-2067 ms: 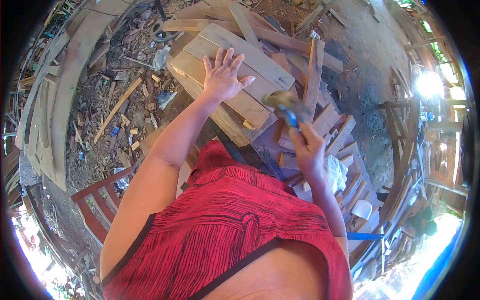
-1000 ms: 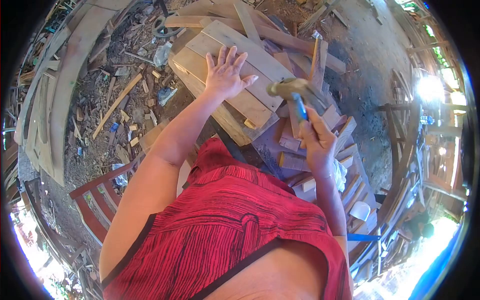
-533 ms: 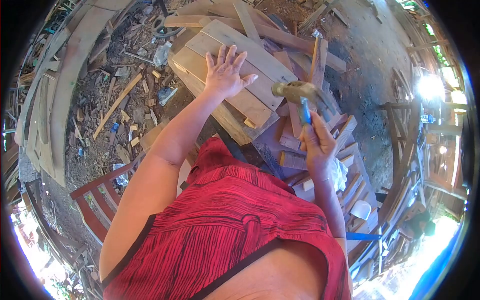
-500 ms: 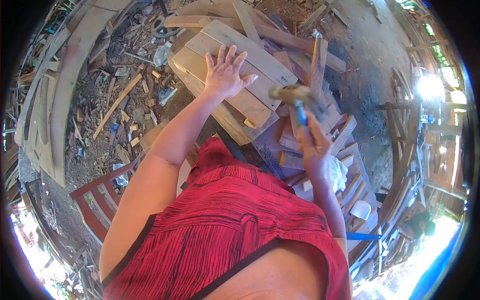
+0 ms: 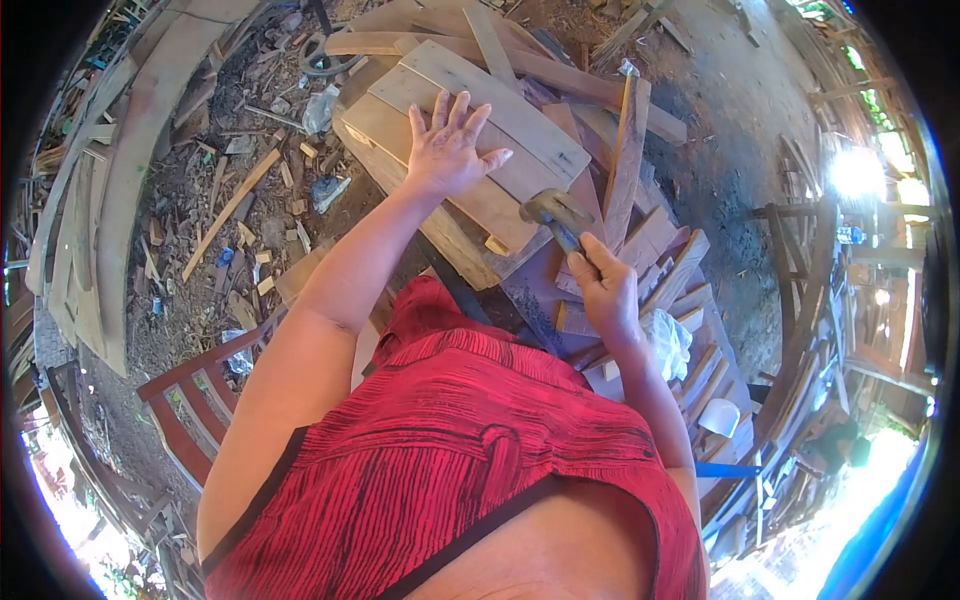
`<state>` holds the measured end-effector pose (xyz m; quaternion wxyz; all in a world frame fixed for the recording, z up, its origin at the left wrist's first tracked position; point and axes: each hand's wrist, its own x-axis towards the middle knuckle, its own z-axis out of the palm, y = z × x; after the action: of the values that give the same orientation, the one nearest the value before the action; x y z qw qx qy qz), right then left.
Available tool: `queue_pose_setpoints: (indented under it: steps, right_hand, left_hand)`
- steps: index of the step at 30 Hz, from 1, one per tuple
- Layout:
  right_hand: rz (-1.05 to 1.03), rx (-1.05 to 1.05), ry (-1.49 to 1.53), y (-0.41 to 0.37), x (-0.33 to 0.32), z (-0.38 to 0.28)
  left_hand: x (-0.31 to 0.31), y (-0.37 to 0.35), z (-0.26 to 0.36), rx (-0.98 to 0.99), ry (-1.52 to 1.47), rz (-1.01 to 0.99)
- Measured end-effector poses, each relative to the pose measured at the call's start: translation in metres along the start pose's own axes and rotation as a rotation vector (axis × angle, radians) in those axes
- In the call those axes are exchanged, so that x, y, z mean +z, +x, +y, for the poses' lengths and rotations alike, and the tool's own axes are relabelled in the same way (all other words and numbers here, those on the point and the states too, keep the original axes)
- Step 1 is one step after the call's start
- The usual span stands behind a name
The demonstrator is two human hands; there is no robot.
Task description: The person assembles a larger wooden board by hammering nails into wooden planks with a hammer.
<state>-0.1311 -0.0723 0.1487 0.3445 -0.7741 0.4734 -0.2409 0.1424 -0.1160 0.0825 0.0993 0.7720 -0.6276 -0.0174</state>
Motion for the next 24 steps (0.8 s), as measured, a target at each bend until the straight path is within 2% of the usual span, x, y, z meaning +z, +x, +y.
queue_pose_setpoints:
  steps: [1, 3, 4, 6, 7, 9, 10, 12, 13, 15, 17, 19, 24]
  right_hand:
    - [0.002, 0.0, -0.002, 0.0, -0.003, 0.003]
    - [-0.122, 0.293, 0.318, 0.006, -0.017, -0.017]
    - [-0.124, 0.291, 0.319, 0.007, -0.021, -0.025]
    - [0.057, 0.176, 0.424, 0.001, -0.025, -0.035]
    - [0.056, 0.179, 0.425, -0.001, -0.026, -0.037]
    - [0.204, 0.031, 0.369, -0.004, -0.027, -0.04]
    - [0.207, 0.032, 0.367, -0.004, -0.023, -0.034]
    - [-0.064, 0.091, 0.032, -0.004, -0.015, -0.019]
    - [-0.06, 0.092, 0.032, -0.004, -0.013, -0.016]
    - [-0.121, 0.264, 0.227, 0.001, -0.011, -0.016]
    - [-0.115, 0.271, 0.291, 0.001, -0.021, -0.024]
    - [-0.013, 0.278, 0.468, -0.003, -0.031, -0.035]
    - [0.131, 0.108, 0.42, -0.001, -0.026, -0.035]
  left_hand:
    - [0.0, -0.001, 0.001, 0.002, -0.001, 0.001]
    - [-0.002, -0.001, 0.001, -0.002, -0.007, 0.006]
    - [-0.002, 0.0, 0.001, -0.005, -0.006, 0.007]
    - [-0.001, 0.0, 0.001, -0.006, -0.009, 0.01]
    - [-0.001, 0.0, 0.001, -0.006, -0.009, 0.008]
    - [0.0, 0.001, 0.001, -0.002, -0.004, 0.018]
    - [0.0, 0.001, 0.001, 0.002, -0.005, 0.018]
    - [-0.001, 0.0, 0.0, 0.009, -0.036, 0.009]
    - [-0.001, -0.001, 0.0, 0.014, -0.036, 0.01]
    - [-0.001, 0.0, -0.001, 0.013, -0.026, 0.011]
    - [0.0, 0.001, -0.001, 0.012, -0.026, 0.017]
    - [0.003, -0.001, 0.0, 0.012, -0.03, 0.011]
    - [0.0, 0.001, 0.0, 0.009, -0.018, 0.003]
